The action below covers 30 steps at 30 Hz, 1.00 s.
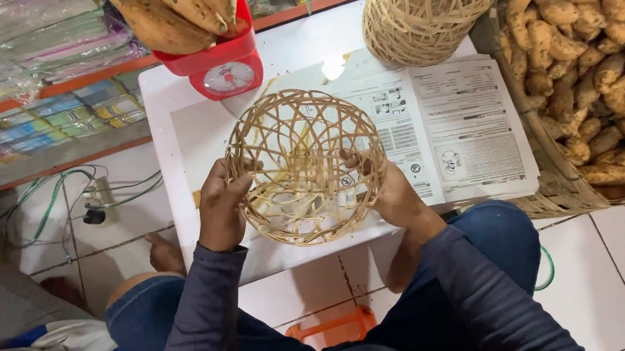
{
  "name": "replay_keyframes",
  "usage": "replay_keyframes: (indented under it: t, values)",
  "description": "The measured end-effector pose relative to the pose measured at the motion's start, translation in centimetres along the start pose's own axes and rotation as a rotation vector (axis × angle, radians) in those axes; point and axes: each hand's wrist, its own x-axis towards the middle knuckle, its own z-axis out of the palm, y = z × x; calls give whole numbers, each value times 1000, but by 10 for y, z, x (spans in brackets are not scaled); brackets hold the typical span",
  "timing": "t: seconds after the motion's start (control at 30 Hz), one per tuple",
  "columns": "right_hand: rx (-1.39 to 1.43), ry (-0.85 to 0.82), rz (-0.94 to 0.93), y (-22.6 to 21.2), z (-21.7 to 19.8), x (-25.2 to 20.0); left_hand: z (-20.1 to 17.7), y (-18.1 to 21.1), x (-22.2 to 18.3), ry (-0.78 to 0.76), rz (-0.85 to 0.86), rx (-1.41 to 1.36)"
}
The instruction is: Lining a woven basket with newspaper and filling it with weighed sweet potatoes.
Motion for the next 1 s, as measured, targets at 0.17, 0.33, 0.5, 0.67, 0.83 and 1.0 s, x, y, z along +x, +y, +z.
replay_keyframes:
  t: [0.17,0.33,0.5,0.67,0.83,1.0]
  values:
    - [-54,30,55,20,-4,19,-9,-16,0,160,-34,-15]
    - [-200,107,298,0,11,21,-5,-27,6,319,-215,-57]
    - [-475,68,279,-15,-14,13,-27,-36,14,332,-165,-53]
    - [-889,119,282,-76,-61,8,-29,-26,8,346,-168,-52]
    - [-1584,-118,214,-74,-124,-1,-19,1,1,244,-138,131]
    - [-1569,-281,217,-65,-113,-23,-19,8,-2,223,-82,210]
